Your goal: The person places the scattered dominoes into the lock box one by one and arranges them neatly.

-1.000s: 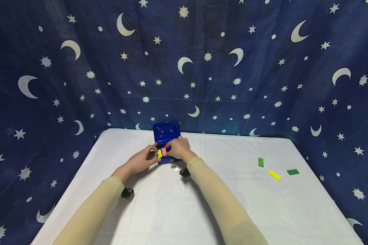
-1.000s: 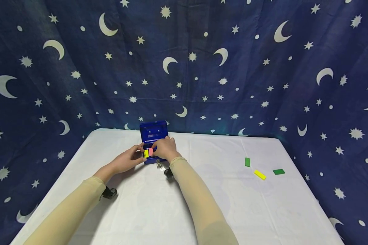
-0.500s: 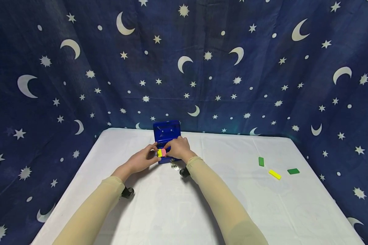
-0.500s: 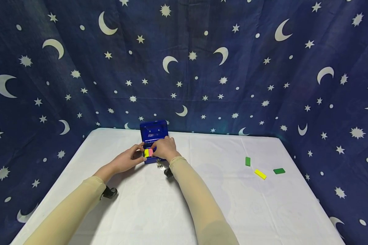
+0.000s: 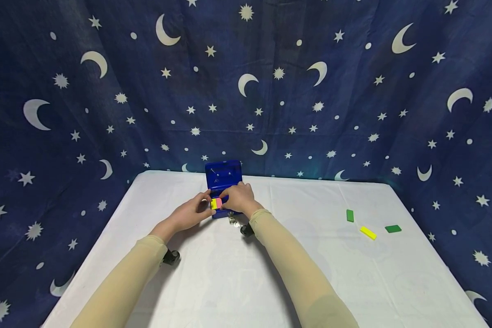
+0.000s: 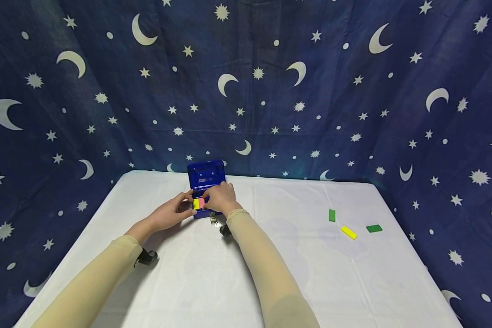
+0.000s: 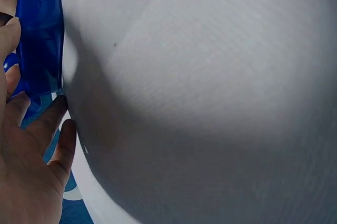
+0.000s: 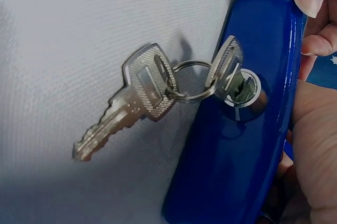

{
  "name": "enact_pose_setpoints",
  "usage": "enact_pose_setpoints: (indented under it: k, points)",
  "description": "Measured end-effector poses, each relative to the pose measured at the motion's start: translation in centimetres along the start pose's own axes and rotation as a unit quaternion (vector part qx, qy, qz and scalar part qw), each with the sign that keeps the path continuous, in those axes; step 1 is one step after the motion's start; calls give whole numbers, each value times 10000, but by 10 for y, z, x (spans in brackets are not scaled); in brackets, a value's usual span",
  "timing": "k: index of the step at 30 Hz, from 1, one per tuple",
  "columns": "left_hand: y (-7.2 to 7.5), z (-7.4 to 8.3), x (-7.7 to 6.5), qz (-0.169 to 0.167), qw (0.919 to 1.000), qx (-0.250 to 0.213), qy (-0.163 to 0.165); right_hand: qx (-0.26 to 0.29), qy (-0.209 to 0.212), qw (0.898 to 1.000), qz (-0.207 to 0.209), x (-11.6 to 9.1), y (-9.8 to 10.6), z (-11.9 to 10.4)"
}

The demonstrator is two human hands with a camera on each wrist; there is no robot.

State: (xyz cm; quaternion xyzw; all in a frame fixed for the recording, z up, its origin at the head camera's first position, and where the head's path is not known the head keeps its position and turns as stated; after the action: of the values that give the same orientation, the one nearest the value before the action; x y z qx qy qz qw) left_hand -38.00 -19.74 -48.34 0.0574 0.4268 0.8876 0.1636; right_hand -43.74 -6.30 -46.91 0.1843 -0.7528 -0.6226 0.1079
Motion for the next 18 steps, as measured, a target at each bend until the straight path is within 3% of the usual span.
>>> enact_pose_setpoints:
  k: [18]
  points:
    - [0, -1, 0, 1, 10000, 24, -28, 216, 61, 9997, 38, -1, 5, 3]
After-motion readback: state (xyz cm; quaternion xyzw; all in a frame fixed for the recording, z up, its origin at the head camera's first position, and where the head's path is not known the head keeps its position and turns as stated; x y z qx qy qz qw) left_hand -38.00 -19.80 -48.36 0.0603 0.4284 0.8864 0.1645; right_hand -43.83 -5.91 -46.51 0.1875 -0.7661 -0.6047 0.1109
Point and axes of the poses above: each hand's wrist, its own x-axis towards the middle knuckle, its own y-axis out of the back of the hand, z = x × y, the point moved 9 cm from there along x, towards the middle knuckle, and after that the axes turned 3 degrees about -y, right-handed, at the moved point
